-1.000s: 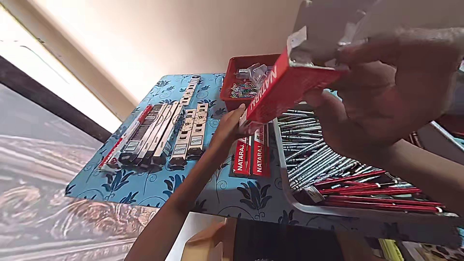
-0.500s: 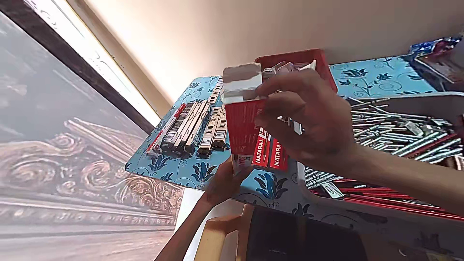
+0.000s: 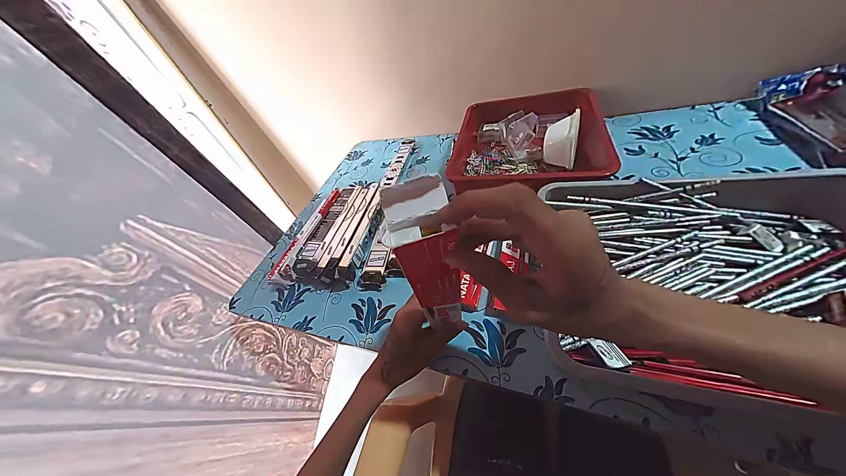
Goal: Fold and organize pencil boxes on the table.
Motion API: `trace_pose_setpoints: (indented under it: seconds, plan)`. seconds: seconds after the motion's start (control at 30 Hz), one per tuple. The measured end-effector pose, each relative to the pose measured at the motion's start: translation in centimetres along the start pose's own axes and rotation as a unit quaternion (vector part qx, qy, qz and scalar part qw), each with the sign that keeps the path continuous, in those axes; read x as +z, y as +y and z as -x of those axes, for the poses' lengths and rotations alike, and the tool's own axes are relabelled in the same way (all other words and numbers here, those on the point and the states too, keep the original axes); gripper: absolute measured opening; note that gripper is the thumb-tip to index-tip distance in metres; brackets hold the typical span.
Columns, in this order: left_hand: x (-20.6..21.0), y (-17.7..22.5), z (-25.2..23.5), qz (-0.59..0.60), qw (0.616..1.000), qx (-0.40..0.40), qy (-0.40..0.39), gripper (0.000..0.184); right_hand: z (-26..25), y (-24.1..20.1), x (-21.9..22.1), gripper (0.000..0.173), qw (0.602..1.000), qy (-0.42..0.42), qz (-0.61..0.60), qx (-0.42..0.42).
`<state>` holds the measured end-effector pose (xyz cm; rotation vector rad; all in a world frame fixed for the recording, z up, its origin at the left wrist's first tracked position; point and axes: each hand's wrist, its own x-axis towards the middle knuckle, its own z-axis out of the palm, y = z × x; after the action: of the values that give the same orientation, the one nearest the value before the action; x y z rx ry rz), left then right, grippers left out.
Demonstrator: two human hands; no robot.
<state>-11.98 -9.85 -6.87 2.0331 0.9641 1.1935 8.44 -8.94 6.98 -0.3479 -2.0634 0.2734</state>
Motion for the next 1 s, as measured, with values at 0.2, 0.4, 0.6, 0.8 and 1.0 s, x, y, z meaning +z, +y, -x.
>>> trace_pose_setpoints:
  seconds: [0.2,0.4,0.6,0.8,1.0]
  plan:
    - [-2.0,3.3,-1.5,-0.089,0.958,0.175,0.211,0.044,0.2,0.6,0.1,0.028,1.0,-0.001,0.013,-0.021]
    - [-2.8,8.3,-4.9,-0.102,0.913,0.25,0.305,0.021,0.4,0.6,0.2,0.026,0.999,0.006,0.028,-0.021]
    - [-2.9,8.1,-5.7,-0.068,0.914,0.261,0.304,0.018,0.3,1.1,-0.3,0.02,1.0,0.02,0.007,-0.019]
    - [-4.8,9.2,-7.1,-0.056,0.938,0.245,0.239,0.012,-2.4,0.5,-1.3,0.015,0.999,0.046,0.021,-0.002]
    - [-6.1,10.1,-8.0,-0.034,0.963,0.174,0.201,0.009,-4.3,0.6,-2.0,0.027,0.996,0.028,-0.009,0.086]
